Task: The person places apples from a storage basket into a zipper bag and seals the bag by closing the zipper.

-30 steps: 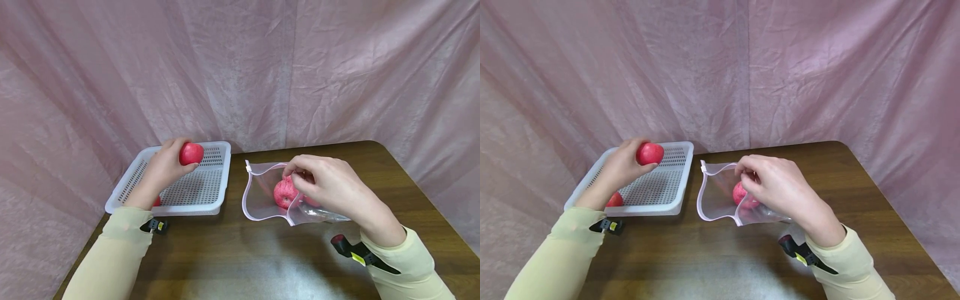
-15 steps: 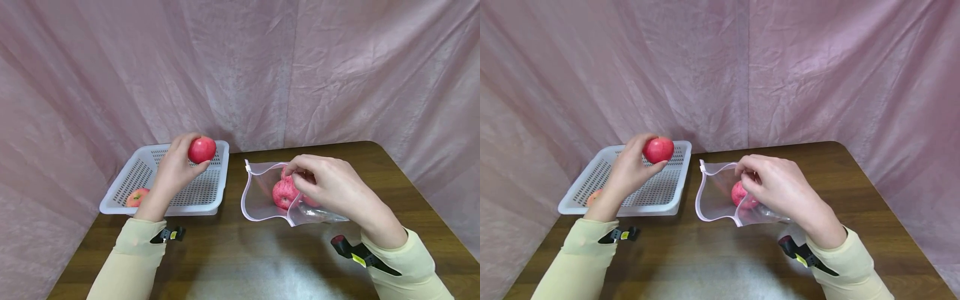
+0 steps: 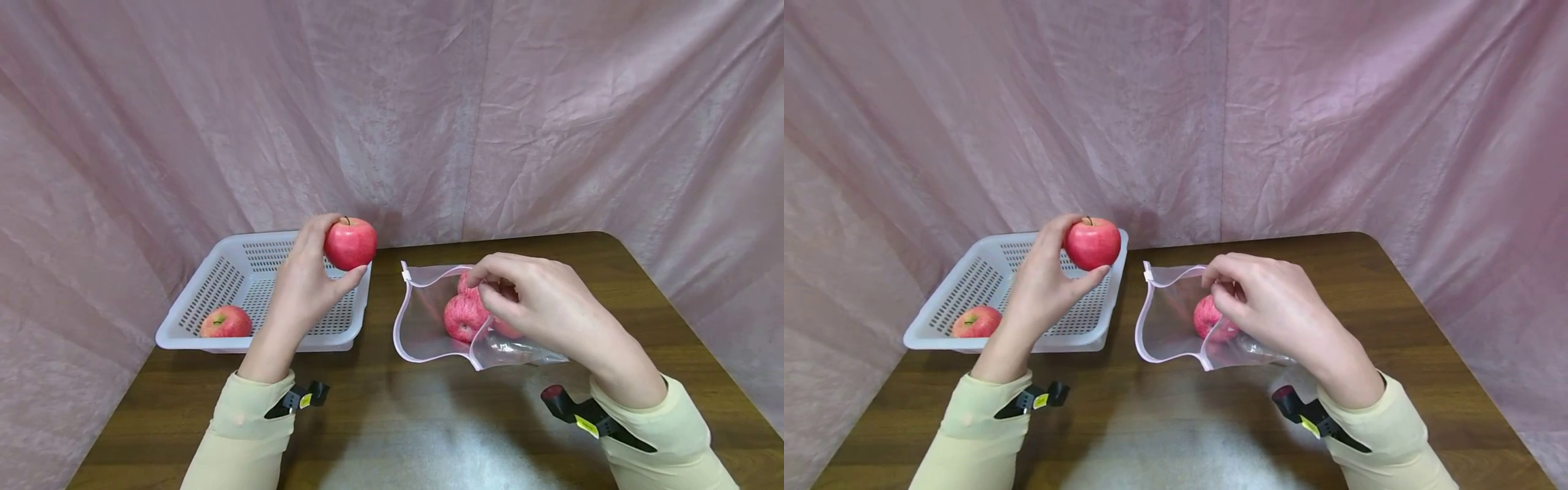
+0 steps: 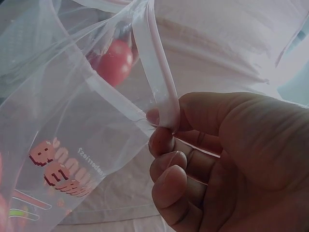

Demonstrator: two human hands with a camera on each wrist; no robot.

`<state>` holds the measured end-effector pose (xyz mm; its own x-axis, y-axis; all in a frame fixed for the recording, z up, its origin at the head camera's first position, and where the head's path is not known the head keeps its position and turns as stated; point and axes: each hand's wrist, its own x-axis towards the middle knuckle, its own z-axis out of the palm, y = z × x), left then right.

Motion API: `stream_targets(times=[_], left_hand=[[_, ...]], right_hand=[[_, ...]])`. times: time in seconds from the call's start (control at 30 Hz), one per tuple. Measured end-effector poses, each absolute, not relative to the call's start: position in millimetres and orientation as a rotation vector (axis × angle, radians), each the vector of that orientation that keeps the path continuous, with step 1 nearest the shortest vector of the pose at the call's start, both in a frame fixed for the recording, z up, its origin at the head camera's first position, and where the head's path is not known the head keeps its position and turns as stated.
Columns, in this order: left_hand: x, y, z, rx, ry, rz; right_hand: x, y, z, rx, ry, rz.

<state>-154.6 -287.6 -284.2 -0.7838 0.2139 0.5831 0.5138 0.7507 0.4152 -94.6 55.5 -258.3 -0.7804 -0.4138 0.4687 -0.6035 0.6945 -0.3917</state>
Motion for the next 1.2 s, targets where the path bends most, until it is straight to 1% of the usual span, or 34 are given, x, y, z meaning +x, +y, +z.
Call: stream_targets(times=[0.3, 0.57, 0.9, 1.2], left_hand=[[-142, -277, -287, -0.577, -2.378, -0.796], [-132, -270, -280, -0.653, -2.338, -0.81], [-118, -259, -274, -0.826, -2.26, -0.846], [-115, -253, -273, -0.964, -2.203, -0.866]], right_hand=[[-95, 54, -258, 0.799, -2.574, 0.747], [-96, 55, -256, 0.804, -2.554, 0.743], [-96, 56, -255, 0.788, -2.558, 0.757], [-97, 56, -254, 0.79, -2.554, 0.757]])
